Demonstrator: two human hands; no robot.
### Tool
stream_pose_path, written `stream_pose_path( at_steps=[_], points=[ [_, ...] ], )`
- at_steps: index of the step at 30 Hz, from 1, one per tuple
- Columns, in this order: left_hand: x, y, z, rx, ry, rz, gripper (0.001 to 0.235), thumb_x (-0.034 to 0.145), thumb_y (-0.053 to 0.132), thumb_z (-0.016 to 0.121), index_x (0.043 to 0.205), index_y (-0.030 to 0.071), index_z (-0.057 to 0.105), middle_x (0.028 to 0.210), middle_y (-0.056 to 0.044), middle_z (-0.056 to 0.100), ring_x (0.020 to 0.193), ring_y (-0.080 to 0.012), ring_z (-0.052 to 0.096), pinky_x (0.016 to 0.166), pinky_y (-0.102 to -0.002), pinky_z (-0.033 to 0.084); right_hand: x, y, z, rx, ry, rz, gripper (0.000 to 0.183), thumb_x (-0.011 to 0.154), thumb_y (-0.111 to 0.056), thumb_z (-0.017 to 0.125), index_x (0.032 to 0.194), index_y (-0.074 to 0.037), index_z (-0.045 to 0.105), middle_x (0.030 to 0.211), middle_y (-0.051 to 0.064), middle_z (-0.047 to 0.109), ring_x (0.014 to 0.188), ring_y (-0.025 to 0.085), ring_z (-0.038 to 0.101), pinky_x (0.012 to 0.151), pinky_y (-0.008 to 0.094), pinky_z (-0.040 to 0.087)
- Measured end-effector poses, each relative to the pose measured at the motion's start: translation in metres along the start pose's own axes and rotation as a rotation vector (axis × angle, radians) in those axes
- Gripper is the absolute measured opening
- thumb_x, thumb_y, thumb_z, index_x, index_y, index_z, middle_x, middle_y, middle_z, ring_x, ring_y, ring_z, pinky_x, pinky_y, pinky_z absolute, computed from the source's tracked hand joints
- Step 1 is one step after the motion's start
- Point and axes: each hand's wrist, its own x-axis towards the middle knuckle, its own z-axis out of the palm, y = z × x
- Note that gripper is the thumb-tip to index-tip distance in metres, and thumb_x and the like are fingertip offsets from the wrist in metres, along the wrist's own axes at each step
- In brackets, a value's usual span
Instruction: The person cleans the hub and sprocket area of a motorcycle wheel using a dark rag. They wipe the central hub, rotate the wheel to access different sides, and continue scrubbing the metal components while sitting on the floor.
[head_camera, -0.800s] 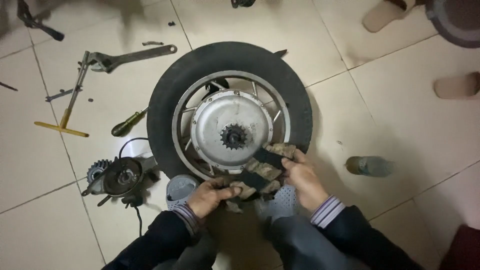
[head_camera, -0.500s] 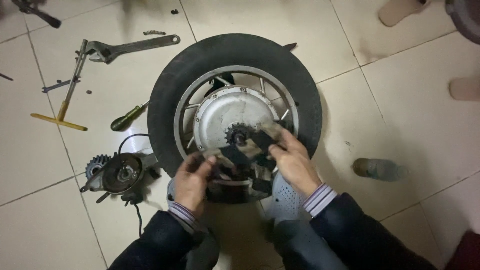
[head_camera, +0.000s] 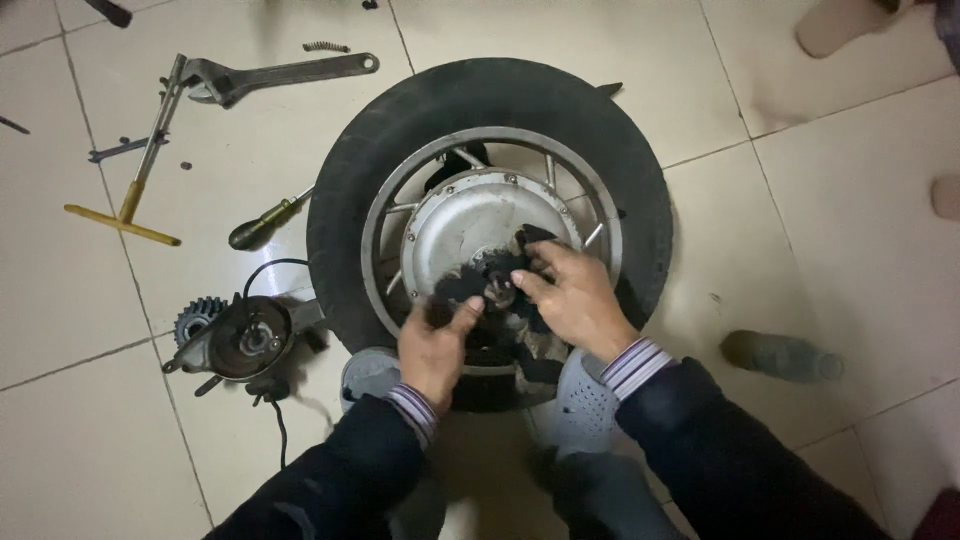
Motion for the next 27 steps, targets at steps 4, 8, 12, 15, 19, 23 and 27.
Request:
stream_pose_path(
  at_steps=[4, 8, 12, 15, 19, 23, 27],
  points=[
    [0.0, 0.012, 0.009, 0.007, -0.032, -0.043, 0.046, 0.094, 0.032, 0.073, 0.13, 0.006, 0.065, 0.13, -0.02, 0.068, 0.126, -0.038, 0.062, 0.099, -0.049, 0.055, 0.005, 0.016, 0.004, -0.068, -0.012, -0.085, 0.033, 0.089, -0.018, 0.076, 0.117, -0.001, 0.072, 0.099, 0.03, 0.073, 0.097, 0.051, 0.068, 0.072, 0.053, 0.059],
    [0.005, 0.014, 0.006, 0.008, -0.031, 0.034, 0.042, 0.097, 0.021, 0.067, 0.133, 0.0, 0.059, 0.132, -0.029, 0.063, 0.124, -0.0483, 0.057, 0.096, -0.053, 0.054, 0.002, 0.014, 0.011, -0.122, 0.058, -0.04, 0.027, 0.091, -0.019, 0.074, 0.109, 0.001, 0.071, 0.091, 0.029, 0.072, 0.091, 0.053, 0.066, 0.063, 0.052, 0.057],
    [0.003, 0.015, 0.005, 0.059, -0.058, 0.168, 0.034, 0.099, 0.021, 0.064, 0.124, -0.002, 0.062, 0.124, -0.032, 0.066, 0.119, -0.0523, 0.058, 0.09, -0.055, 0.055, 0.002, 0.009, 0.01, -0.128, 0.022, 0.035, 0.031, 0.092, -0.024, 0.072, 0.11, 0.001, 0.069, 0.095, 0.029, 0.072, 0.094, 0.051, 0.068, 0.07, 0.056, 0.057],
    [0.013, 0.008, 0.008, 0.157, -0.033, 0.252, 0.036, 0.097, 0.024, 0.066, 0.121, -0.003, 0.061, 0.118, -0.032, 0.068, 0.117, -0.0497, 0.061, 0.091, -0.055, 0.054, 0.006, 0.017, 0.008, -0.098, 0.028, 0.01, 0.027, 0.094, -0.021, 0.071, 0.108, 0.002, 0.069, 0.091, 0.03, 0.072, 0.087, 0.049, 0.07, 0.065, 0.054, 0.058],
    [0.021, 0.003, 0.004, 0.226, -0.032, 0.291, 0.029, 0.098, 0.017, 0.065, 0.119, -0.003, 0.063, 0.112, -0.03, 0.071, 0.112, -0.048, 0.065, 0.085, -0.053, 0.057, 0.003, 0.022, 0.016, 0.0, 0.05, 0.044, 0.025, 0.093, -0.017, 0.07, 0.108, 0.002, 0.068, 0.092, 0.031, 0.071, 0.091, 0.048, 0.071, 0.062, 0.048, 0.059],
    [0.026, 0.006, 0.002, 0.348, -0.041, 0.339, 0.023, 0.094, 0.019, 0.069, 0.107, 0.001, 0.066, 0.102, -0.028, 0.073, 0.108, -0.0507, 0.064, 0.083, -0.053, 0.054, -0.008, 0.016, 0.025, 0.097, 0.149, 0.01, 0.024, 0.093, -0.012, 0.071, 0.113, 0.001, 0.069, 0.103, 0.029, 0.073, 0.104, 0.049, 0.067, 0.077, 0.054, 0.057],
    [0.039, 0.013, 0.002, 0.536, -0.091, 0.397, 0.036, 0.091, 0.028, 0.071, 0.119, 0.006, 0.068, 0.114, -0.025, 0.072, 0.114, -0.0493, 0.062, 0.095, -0.057, 0.05, -0.031, -0.007, 0.038, 0.177, 0.256, 0.106, 0.042, 0.095, -0.012, 0.067, 0.127, 0.014, 0.057, 0.121, 0.043, 0.062, 0.12, 0.057, 0.056, 0.098, 0.065, 0.047]
  ],
)
